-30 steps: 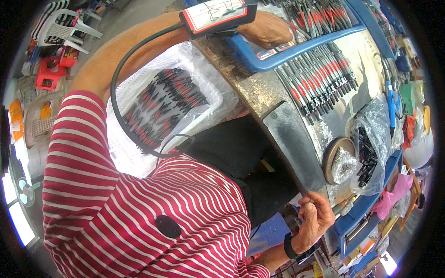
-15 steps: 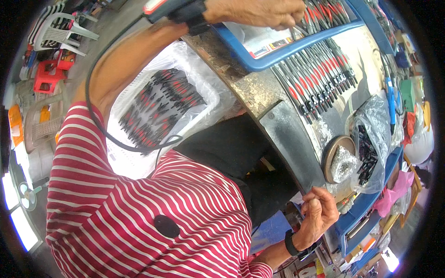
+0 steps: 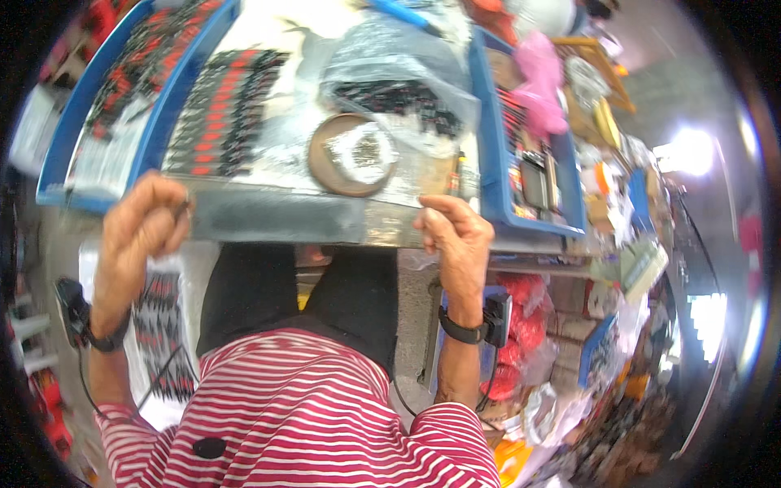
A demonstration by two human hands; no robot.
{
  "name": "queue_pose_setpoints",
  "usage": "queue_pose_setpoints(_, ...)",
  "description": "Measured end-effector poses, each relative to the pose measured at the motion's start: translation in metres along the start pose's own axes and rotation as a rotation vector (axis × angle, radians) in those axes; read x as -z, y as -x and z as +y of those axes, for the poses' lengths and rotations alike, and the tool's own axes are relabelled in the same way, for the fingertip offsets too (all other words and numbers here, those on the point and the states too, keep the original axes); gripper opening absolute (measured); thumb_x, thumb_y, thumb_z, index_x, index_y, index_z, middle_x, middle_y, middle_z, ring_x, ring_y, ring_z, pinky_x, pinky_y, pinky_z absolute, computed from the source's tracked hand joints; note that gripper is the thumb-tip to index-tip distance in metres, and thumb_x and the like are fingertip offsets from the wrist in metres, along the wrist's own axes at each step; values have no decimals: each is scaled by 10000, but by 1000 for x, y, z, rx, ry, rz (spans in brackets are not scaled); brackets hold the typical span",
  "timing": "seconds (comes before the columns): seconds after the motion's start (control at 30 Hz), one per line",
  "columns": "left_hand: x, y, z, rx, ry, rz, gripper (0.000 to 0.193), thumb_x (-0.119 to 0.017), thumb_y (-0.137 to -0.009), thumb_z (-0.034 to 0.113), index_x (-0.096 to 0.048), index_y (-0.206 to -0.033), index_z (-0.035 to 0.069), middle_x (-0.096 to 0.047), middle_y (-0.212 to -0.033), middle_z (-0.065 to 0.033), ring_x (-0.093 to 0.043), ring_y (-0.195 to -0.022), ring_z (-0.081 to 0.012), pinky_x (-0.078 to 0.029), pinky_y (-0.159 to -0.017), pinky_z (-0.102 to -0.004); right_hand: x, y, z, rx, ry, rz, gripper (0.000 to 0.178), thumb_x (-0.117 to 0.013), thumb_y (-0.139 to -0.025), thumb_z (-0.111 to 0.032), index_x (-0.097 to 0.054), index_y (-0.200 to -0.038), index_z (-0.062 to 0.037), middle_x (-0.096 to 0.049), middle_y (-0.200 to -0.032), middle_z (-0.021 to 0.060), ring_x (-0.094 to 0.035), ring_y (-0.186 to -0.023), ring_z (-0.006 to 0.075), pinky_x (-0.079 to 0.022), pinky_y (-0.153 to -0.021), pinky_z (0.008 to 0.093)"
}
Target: The person assembles small keychains by inserting metal pins into black plastic casings. They repeatedly pick up a casing, insert a pin, and place the finished unit into a blue tray. The process is repeated for several units throughout the clip.
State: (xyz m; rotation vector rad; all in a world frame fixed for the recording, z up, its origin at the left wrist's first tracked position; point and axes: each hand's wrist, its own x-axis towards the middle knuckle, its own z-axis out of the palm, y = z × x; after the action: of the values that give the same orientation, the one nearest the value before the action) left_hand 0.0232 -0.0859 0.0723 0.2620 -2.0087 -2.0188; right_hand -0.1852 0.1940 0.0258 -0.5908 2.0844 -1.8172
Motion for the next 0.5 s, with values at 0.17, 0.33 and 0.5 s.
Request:
queue_pose_setpoints(0.17,-35,3,-26,210,87,-37,179,-597,-910,176,-552,-990,23,-488,-693,54,-401,-606,-13,-323,-545,-163,38,-14,-3,57,71,115,179,-602,-871,-82,-636,-999,38,-638,-744,64,-495,-545,53,-386,-475,184)
queue_pose_setpoints(0.33,-49,5,-41,227,98,-46,148,-579,-910,135,-552,-945,-6,-479,-657,36,-403,-569,-22,-307,-508,-167,50,-38,2,99,240,145,179,-584,-870,-69,-631,-994,51,-639,-744,65,-497,-555,46,-391,-474,186)
queue_pose_setpoints(0.5,-53,11,-47,226,94,14,89,-521,-918,75,-532,-914,-13,-469,-648,10,-382,-538,-38,-283,-472,-182,63,-49,2,274,478,287,142,-574,-848,-31,-632,-956,40,-627,-730,42,-518,-596,57,-428,-539,208)
